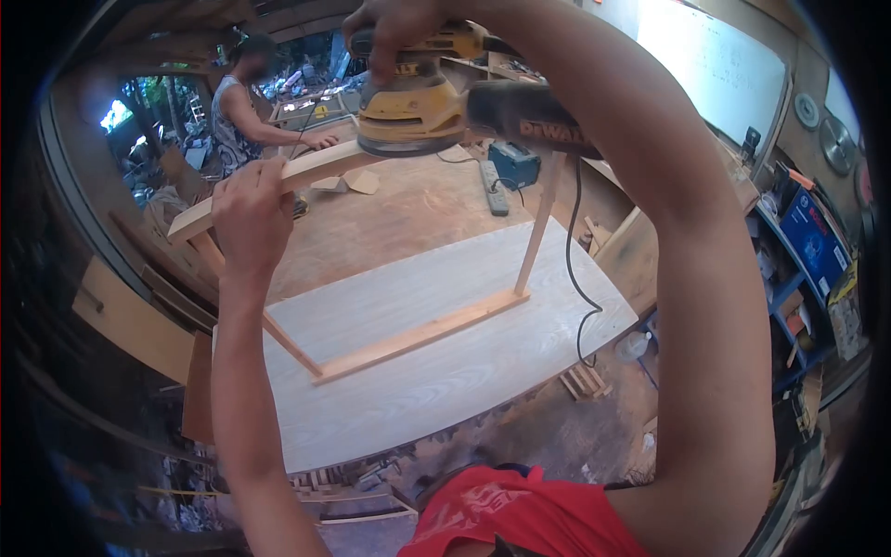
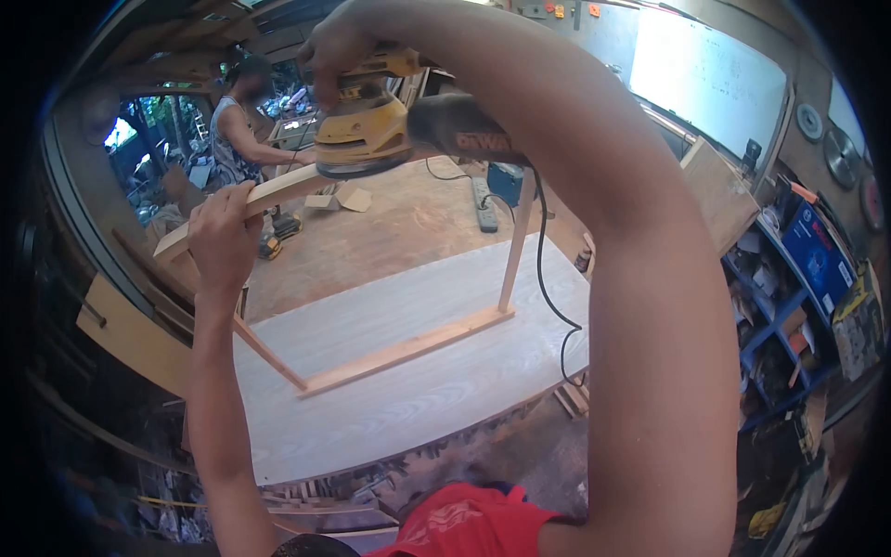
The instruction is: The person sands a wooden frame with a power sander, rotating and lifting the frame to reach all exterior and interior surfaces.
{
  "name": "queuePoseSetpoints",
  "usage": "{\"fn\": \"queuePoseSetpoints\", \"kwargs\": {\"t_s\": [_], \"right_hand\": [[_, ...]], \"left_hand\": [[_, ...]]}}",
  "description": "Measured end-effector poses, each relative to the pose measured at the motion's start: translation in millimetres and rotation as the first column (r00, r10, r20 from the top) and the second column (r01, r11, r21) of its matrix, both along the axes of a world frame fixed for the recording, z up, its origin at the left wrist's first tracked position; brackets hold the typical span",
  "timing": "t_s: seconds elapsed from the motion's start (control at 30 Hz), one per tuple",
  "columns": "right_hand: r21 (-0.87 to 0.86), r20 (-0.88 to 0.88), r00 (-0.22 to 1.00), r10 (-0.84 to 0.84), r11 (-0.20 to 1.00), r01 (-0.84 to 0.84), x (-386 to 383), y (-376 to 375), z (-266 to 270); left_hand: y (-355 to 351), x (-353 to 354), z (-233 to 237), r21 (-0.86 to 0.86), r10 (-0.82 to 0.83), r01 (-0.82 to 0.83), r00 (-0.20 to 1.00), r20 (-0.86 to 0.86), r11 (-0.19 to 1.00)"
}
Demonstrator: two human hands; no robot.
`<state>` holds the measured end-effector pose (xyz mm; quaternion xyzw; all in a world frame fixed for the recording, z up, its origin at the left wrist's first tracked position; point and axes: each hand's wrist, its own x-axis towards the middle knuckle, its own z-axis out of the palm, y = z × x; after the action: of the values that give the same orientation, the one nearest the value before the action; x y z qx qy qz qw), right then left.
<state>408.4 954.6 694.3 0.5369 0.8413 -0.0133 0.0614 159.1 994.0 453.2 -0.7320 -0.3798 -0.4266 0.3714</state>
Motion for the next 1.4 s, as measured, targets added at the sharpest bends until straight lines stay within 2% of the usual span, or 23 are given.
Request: {"fn": "queuePoseSetpoints", "kwargs": {"t_s": [0.07, 0.17, 0.27, 0.33, 0.37, 0.43, 0.47, 0.53, 0.67, 0.73, 0.77, 0.8, 0.9, 0.93, 1.0, 1.03, 1.13, 1.17, 1.2, 1.27, 1.33, 1.37, 1.4], "right_hand": [[0.111, 0.009, 0.999, -0.037, 0.993, 0.036, 1.9, 16.0, -7.6], [0.087, 0.141, 0.99, 0.013, 0.996, -0.026, 26.2, 21.4, 4.2], [0.112, 0.052, 0.994, -0.094, 0.99, 0.088, 44.2, 50.8, -10.8], [0.31, 0.083, 0.996, 0.035, 0.949, -0.059, 48.0, 68.1, -16.1], [0.311, 0.082, 0.996, 0.032, 0.949, -0.057, 33.5, 52.1, -12.8], [0.098, 0.101, 0.991, -0.088, 0.992, 0.078, 5.7, 24.7, -3.0], [0.098, 0.104, 0.99, -0.092, 0.992, 0.082, 10.4, 23.9, -3.4], [0.277, 0.159, 0.985, -0.06, 0.961, 0.014, 23.5, 24.0, -5.5], [0.213, 0.209, 0.958, -0.194, 0.966, 0.149, 26.7, 30.3, -1.5], [0.209, 0.099, 0.993, -0.069, 0.977, 0.047, 24.5, 29.2, -6.9], [0.083, 0.007, 0.997, -0.074, 0.994, 0.073, 7.1, 5.1, -2.4], [0.085, 0.005, 0.997, -0.079, 0.993, 0.078, -0.4, 4.4, -1.5], [0.118, 0.219, 0.975, -0.029, 0.993, 0.003, -13.2, 9.4, 5.7], [0.118, 0.227, 0.974, -0.027, 0.993, 0.0, -6.0, 19.5, 3.4], [0.29, 0.262, 0.939, -0.223, 0.946, 0.144, 19.0, 37.7, -3.7], [0.3, 0.293, 0.931, -0.216, 0.946, 0.125, 21.6, 34.1, -3.6], [0.216, 0.255, 0.951, -0.177, 0.969, 0.122, 6.2, 3.1, 4.4], [0.11, 0.298, 0.93, -0.215, 0.976, 0.19, -10.4, -9.3, 10.2], [0.102, 0.297, 0.929, -0.221, 0.975, 0.199, -7.3, 0.2, 4.3], [0.208, 0.155, 0.988, -0.006, 0.978, -0.027, 1.2, 20.8, -5.4], [0.323, 0.193, 0.976, 0.102, 0.932, -0.162, -6.7, 33.7, -9.1], [0.324, 0.177, 0.98, 0.091, 0.935, -0.146, -13.2, 26.7, -6.4], [0.172, 0.105, 0.991, 0.086, 0.98, -0.103, -18.5, 16.4, 1.9]], "left_hand": [[-0.2, -1.1, 0.9, -0.006, 0.016, -0.016, 1.0, 0.002, 1.0], [-2.0, -0.7, 2.0, -0.002, 0.021, -0.021, 1.0, 0.002, 1.0], [-3.1, 0.6, 2.1, 0.014, 0.006, -0.006, 1.0, 0.001, 1.0], [-3.6, 1.5, 2.7, 0.005, 0.045, -0.045, 0.999, -0.009, 0.999], [-2.1, 0.8, 3.1, 0.007, 0.042, -0.042, 0.999, -0.009, 0.999], [1.8, 0.4, 0.7, 0.006, 0.05, -0.05, 0.999, -0.003, 0.999], [3.6, 1.2, -0.1, 0.005, 0.046, -0.046, 0.999, 0.0, 0.999], [6.9, -3.2, -2.1, 0.064, 0.013, -0.012, 1.0, -0.008, 0.998], [3.2, -3.4, 0.5, 0.045, -0.001, 0.001, 1.0, -0.008, 0.999], [0.1, -0.3, 1.1, -0.008, 0.021, -0.021, 1.0, 0.0, 1.0], [0.5, 0.6, 0.9, -0.007, 0.016, -0.016, 1.0, -0.005, 1.0], [1.3, -0.4, -0.2, 0.009, 0.013, -0.013, 1.0, 0.003, 1.0], [1.6, -1.3, 0.1, 0.039, -0.015, 0.014, 1.0, 0.019, 0.999], [1.0, -4.2, -1.1, 0.045, -0.037, 0.036, 0.999, 0.02, 0.998], [0.3, -4.7, -2.1, 0.031, -0.02, 0.019, 1.0, 0.024, 0.999], [0.7, -4.2, -1.2, 0.018, -0.007, 0.007, 1.0, 0.01, 1.0], [1.1, -0.8, -1.6, 0.016, 0.042, -0.043, 0.999, 0.015, 0.999], [1.8, 0.4, -1.9, 0.008, 0.033, -0.033, 0.999, 0.004, 0.999], [2.6, 0.8, -2.2, 0.024, 0.038, -0.038, 0.999, 0.016, 0.999], [4.5, 2.6, -3.6, 0.037, 0.031, -0.033, 0.999, 0.036, 0.999], [5.7, 1.6, -3.1, 0.065, 0.041, -0.043, 0.999, 0.032, 0.997], [5.4, 1.0, -3.7, 0.054, 0.018, -0.021, 0.999, 0.051, 0.998], [4.4, 0.0, -4.3, 0.049, 0.003, -0.005, 0.999, 0.035, 0.999]]}}
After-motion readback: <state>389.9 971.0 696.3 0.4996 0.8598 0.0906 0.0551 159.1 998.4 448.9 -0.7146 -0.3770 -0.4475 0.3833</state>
